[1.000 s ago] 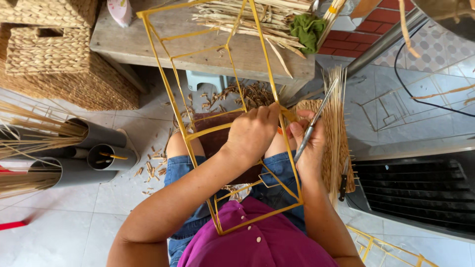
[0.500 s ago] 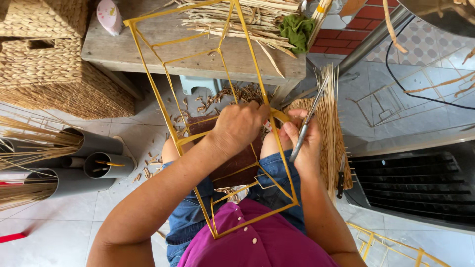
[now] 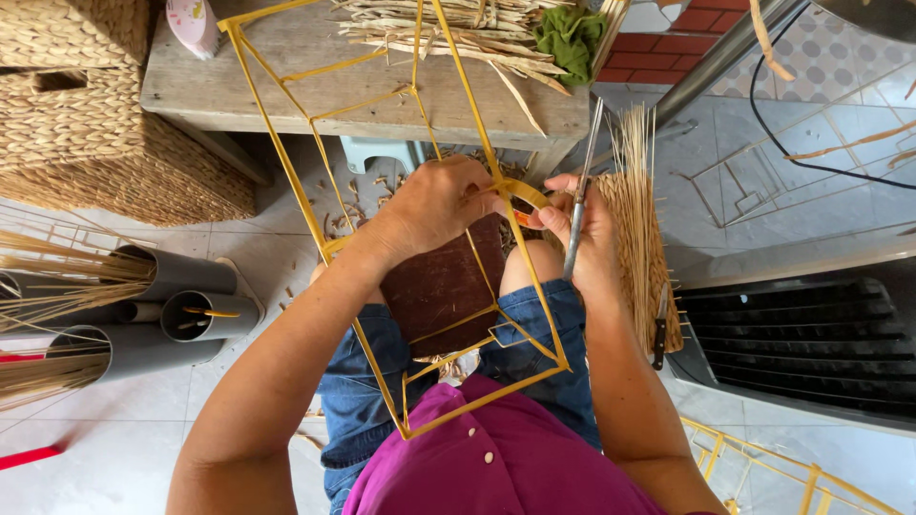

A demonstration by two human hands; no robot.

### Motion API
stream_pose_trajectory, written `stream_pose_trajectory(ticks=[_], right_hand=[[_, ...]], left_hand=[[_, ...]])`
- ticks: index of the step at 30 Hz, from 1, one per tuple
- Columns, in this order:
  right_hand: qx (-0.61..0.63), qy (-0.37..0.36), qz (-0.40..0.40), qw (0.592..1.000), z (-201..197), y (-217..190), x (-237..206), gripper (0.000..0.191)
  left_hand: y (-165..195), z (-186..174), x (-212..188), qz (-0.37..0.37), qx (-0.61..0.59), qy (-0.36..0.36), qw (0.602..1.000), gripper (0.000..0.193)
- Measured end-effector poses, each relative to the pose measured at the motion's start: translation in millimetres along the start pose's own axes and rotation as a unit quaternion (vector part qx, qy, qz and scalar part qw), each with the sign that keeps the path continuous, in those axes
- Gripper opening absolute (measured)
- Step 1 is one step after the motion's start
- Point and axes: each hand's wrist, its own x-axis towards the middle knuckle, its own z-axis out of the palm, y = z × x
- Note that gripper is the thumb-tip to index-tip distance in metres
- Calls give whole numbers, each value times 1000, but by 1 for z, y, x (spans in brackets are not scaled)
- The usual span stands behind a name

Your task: The person sits with a yellow bamboo frame across their lap, wraps yellow tape around the frame joints, and cuts the tape with scissors. They then fit thin bamboo strips against the frame and tape them in place, holding the frame steady with one hand while working with the other.

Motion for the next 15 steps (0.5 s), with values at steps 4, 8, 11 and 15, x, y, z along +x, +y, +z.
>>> stream_pose_trajectory(ticks=[4, 8, 11, 15], right_hand=[[-46, 10, -24, 999, -8, 2, 12, 38], [-50, 2, -37, 998, -20, -5, 29, 45], [-84, -10, -27, 996, -23, -11, 36, 47], [-117, 3, -48, 992, -19, -18, 41, 50]], left_hand=[[3, -7, 6, -43, 7, 61, 997, 14], [4, -21, 23, 81, 107, 104, 985, 15], [4, -23, 51, 127, 137, -1, 982, 15], [6, -7, 92, -45, 197, -260, 944, 27]])
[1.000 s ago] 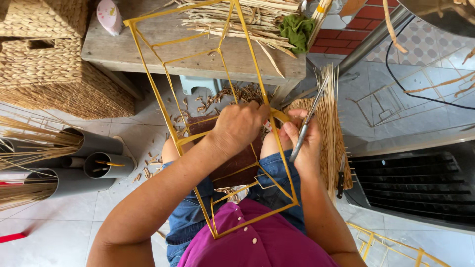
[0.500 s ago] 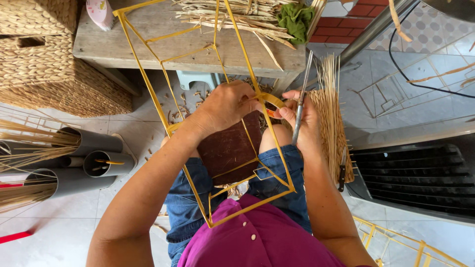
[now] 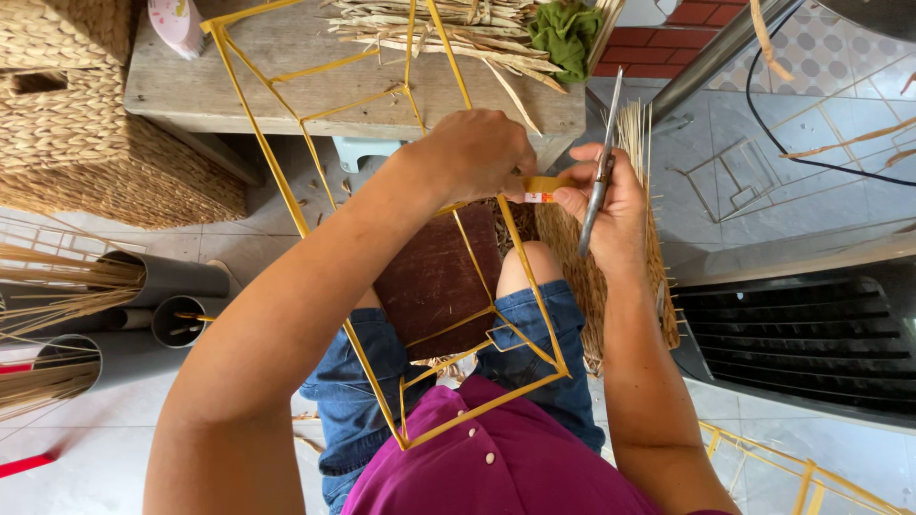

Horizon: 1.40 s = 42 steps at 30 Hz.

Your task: The person sits with a yellow bamboo frame across their lap, wraps yellow tape around the frame joints, and cuts the tape with scissors. They then fit thin bamboo strips against the frame and tape them in place, holding the frame steady with one hand while working with the other.

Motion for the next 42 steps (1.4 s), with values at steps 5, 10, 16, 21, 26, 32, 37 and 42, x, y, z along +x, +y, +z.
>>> stream_pose_trajectory(ticks=[5, 10, 16, 21, 26, 32, 37, 42], right_hand=[[-18, 15, -25, 999, 5, -5, -6, 58], [-22, 40, -9, 999, 3, -7, -37, 62], [77, -116, 246, 959, -16, -17, -82, 91], [1, -223, 304, 926, -13, -26, -92, 107], [-7, -207, 299, 932, -2, -24, -82, 110], [25, -187, 273, 943, 5, -9, -69, 89], [42, -182, 234, 954, 14, -2, -67, 76], [102, -160, 269, 944, 20, -2, -74, 72]], left_hand=[[-1, 2, 32, -4, 45, -52, 998, 29], [-8, 9, 44, -20, 83, -40, 996, 34], [-7, 13, 49, -33, 54, -10, 998, 37], [-1, 14, 50, -57, 41, -51, 996, 23], [-4, 16, 53, -46, 23, -34, 998, 25], [-15, 26, 53, -10, -10, 18, 1000, 29], [-18, 31, 52, -10, -18, 17, 1000, 29], [-16, 35, 49, -14, -39, 33, 999, 25]])
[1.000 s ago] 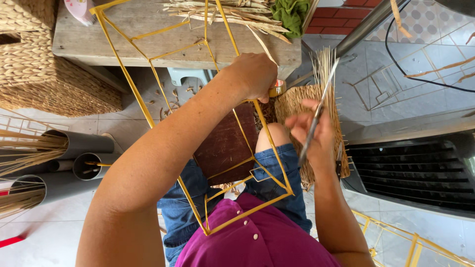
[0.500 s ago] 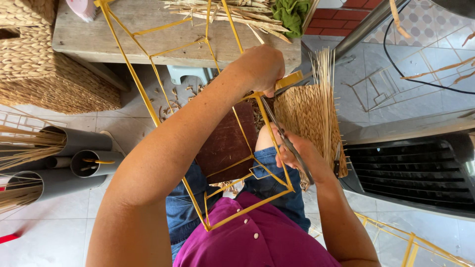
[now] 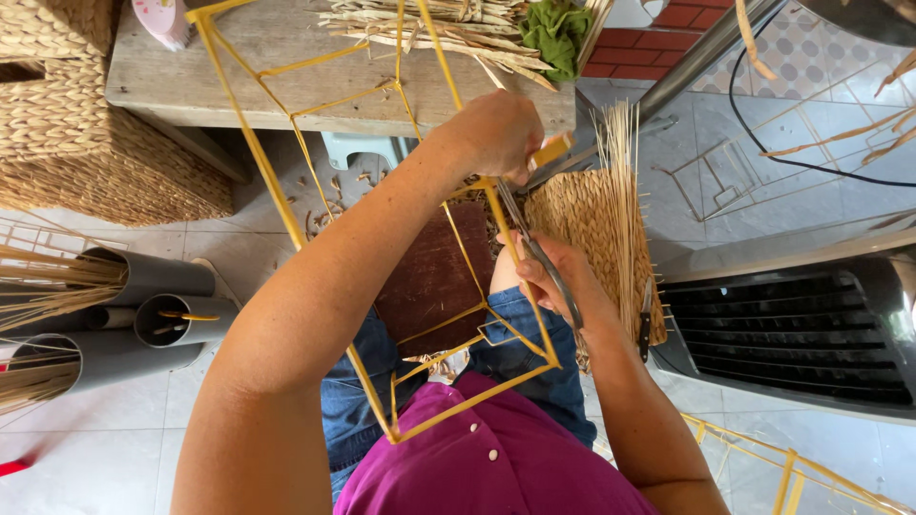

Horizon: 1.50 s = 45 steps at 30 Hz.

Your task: The person sits with a yellow bamboo frame across their lap, wraps yellow tape around the frame joints, and cuts the tape with scissors. They then fit thin bamboo strips against the frame and tape them in place, holding the frame steady with one hand while working with the other.

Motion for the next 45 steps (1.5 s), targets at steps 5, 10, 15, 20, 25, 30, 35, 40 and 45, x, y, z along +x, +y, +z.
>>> stream_pose_trajectory(ticks=[5, 10, 15, 20, 25, 30, 35, 40, 45], right_hand=[[-31, 36, 26, 999, -3, -3, -6, 50], [-59, 151, -122, 979, 3, -20, -1, 31], [-131, 178, -266, 938, 32, -46, 23, 32], [-268, 188, -334, 884, 70, -57, 54, 39], [-256, 145, -298, 908, 88, -55, 82, 45], [-160, 70, -224, 959, 90, -53, 89, 53], [-192, 77, -180, 962, 83, -43, 57, 57], [-140, 134, -166, 967, 71, 10, -6, 43], [-39, 166, -188, 967, 61, 72, -65, 56]], left_hand=[[-2, -12, -18, -43, -167, 104, 980, 20], [1, -33, -63, 127, -515, 322, 784, 12], [11, -29, -156, 76, -539, 393, 741, 13], [14, -3, -248, 11, -539, 480, 692, 15], [2, 53, -310, -102, -550, 569, 603, 16], [-15, 114, -353, -152, -562, 609, 539, 14], [-21, 156, -355, -176, -598, 614, 484, 15], [-5, 159, -340, -152, -625, 584, 494, 18], [18, 129, -335, -108, -239, 605, 752, 24]])
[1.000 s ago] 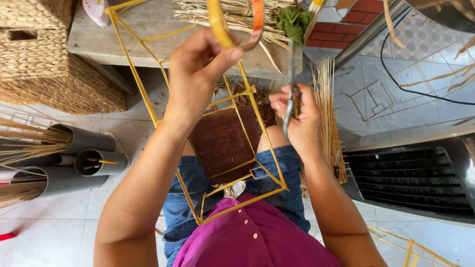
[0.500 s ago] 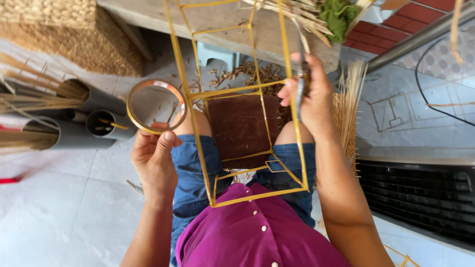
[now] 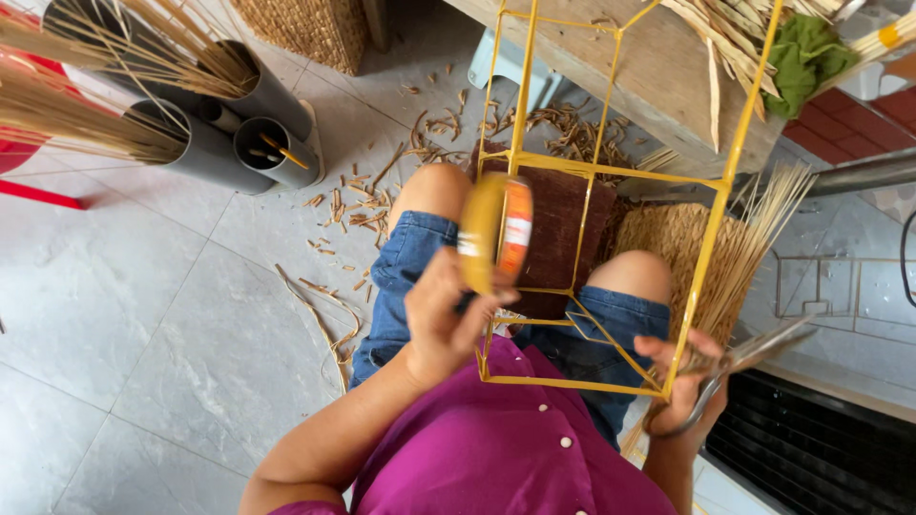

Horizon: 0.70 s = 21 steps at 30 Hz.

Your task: The person sits with a yellow bamboo frame across their lap, wraps yellow tape around the frame joints, and cuts the tape with scissors. They then fit thin bamboo strips against the frame and tape them in place, holding the frame steady with one hand while working with the other.

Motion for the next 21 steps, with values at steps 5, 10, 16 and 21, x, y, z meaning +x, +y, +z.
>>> stream_pose_trajectory(ticks=[5, 10, 16, 21], right_hand=[[107, -16, -2, 994, -6, 19, -24, 60], [182, -19, -25, 983, 3, -7, -16, 40], [89, -3, -95, 992, 34, -58, 0, 28], [49, -29, -119, 991, 48, -89, 9, 39]], left_hand=[[33, 20, 9, 83, 47, -171, 981, 24], [59, 22, -3, 95, 112, -258, 955, 23], [74, 2, -8, 107, 139, -256, 951, 25], [84, -5, 0, 90, 156, -223, 958, 23]])
